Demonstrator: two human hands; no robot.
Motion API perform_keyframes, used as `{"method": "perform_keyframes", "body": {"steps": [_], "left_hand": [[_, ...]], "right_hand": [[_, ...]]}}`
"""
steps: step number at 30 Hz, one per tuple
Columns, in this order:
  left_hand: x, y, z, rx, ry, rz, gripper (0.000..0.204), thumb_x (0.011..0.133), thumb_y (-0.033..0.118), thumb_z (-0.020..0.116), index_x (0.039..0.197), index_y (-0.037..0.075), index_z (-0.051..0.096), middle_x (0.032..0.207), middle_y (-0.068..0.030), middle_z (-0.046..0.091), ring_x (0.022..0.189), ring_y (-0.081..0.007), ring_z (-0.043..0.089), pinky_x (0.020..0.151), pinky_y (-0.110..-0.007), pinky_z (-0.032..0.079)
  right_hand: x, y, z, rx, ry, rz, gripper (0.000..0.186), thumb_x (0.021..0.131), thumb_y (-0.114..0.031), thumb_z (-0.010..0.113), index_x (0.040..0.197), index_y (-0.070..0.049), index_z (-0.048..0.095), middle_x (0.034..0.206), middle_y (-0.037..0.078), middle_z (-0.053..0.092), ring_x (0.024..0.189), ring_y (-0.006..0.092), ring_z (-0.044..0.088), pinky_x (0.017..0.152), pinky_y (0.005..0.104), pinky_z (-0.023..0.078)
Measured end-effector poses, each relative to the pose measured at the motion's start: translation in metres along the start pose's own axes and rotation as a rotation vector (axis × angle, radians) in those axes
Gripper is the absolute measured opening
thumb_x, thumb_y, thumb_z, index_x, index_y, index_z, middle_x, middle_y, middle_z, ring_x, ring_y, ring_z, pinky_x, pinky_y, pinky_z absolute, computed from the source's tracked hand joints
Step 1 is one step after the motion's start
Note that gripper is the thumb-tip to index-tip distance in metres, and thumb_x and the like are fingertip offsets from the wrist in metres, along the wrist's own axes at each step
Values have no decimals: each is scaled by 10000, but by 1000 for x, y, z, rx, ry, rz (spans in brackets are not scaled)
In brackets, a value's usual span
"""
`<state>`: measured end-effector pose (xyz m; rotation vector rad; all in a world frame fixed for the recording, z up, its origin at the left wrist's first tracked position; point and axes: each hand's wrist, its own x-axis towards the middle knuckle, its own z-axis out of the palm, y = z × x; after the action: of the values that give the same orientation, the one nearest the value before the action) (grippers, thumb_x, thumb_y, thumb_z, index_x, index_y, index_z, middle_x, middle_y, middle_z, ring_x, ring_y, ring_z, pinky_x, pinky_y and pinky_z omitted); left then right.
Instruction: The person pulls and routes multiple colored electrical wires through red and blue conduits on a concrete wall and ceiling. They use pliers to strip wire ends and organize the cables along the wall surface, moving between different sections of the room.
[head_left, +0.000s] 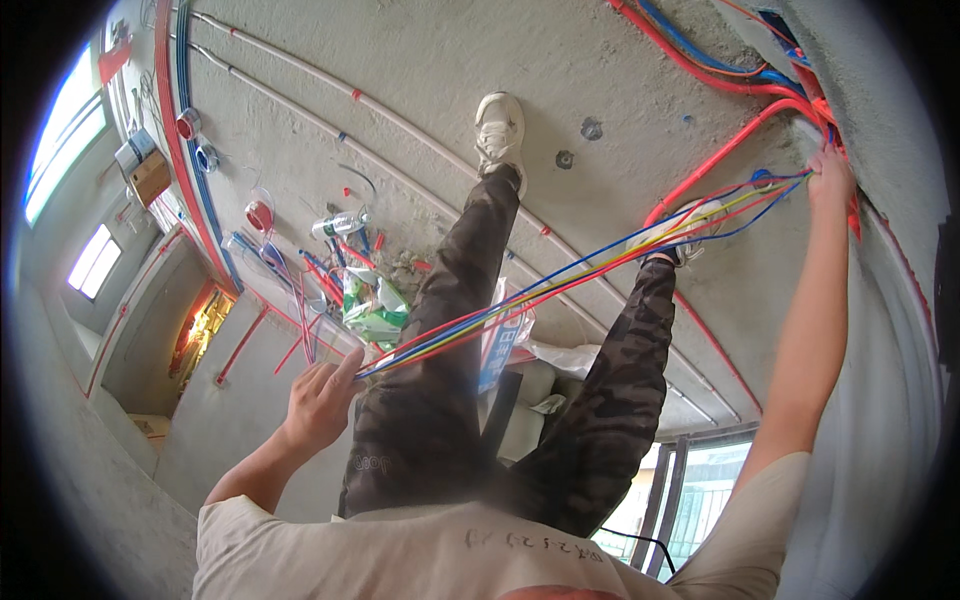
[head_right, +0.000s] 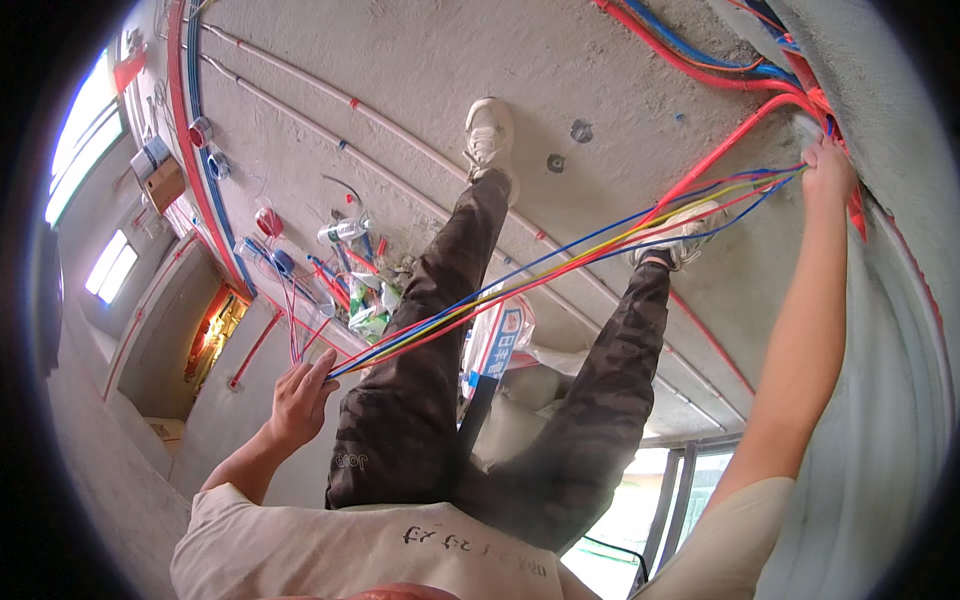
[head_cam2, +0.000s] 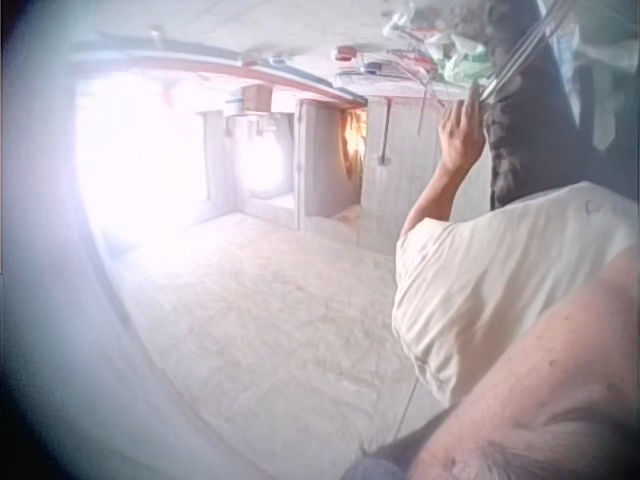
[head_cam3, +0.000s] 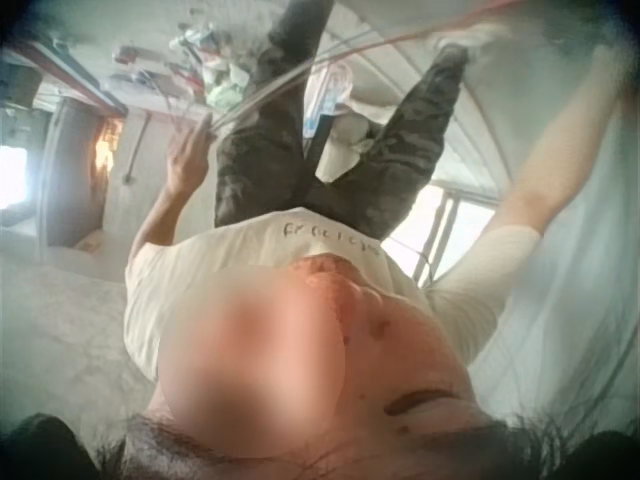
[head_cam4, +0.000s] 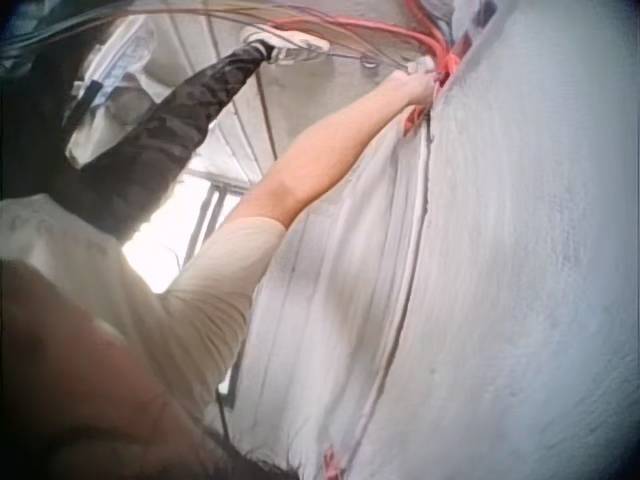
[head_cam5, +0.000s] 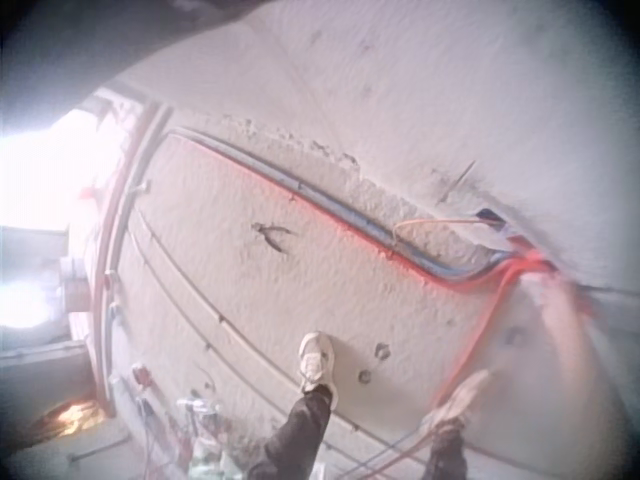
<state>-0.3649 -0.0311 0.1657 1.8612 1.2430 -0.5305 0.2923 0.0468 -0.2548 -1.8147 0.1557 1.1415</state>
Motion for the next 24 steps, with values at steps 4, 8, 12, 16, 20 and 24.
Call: {"method": "perform_keyframes", "body": {"steps": [4,8,12,16,20,24], "left_hand": [[-31,1,-5,45,12,0,609,754,-8,765,1317,-62,539,779,-103,575,623,-267,552,593,-407,454],[-67,-21,-9,64,-23,4,564,734,26,769,1250,-57,559,784,-110,579,649,-276,567,607,-405,457],[-94,-38,-4,132,-68,-57,507,748,9,728,1223,-59,564,812,-129,593,703,-307,587,653,-430,468],[-110,-45,6,113,-66,-151,447,761,-20,692,1192,-44,576,852,-152,605,762,-346,593,695,-451,470],[-128,-64,6,141,-77,-310,392,780,-17,681,1161,-13,589,869,-166,607,793,-371,587,724,-465,464],[-134,-78,4,126,-148,-345,282,810,2,677,1081,8,600,878,-164,613,805,-380,583,719,-468,453]], "right_hand": [[-63,-10,16,43,-147,149,86,1040,-58,518,1098,5,508,947,59,560,646,87,394,563,237,336],[-138,-29,-3,37,-220,151,107,1045,-96,537,1080,5,538,940,41,570,629,74,391,522,236,325],[-150,-40,5,-75,-105,89,87,1035,-77,537,1044,8,555,940,51,576,614,72,404,463,233,290],[-134,-23,26,16,-95,123,54,1017,-28,511,1038,12,540,895,69,546,600,91,392,465,253,288],[-102,-17,30,33,65,70,45,1007,7,477,1033,13,513,884,75,533,593,96,385,476,262,290],[-32,-4,3,82,65,26,36,994,26,469,1006,-5,483,900,94,541,585,120,387,481,266,297]]}}
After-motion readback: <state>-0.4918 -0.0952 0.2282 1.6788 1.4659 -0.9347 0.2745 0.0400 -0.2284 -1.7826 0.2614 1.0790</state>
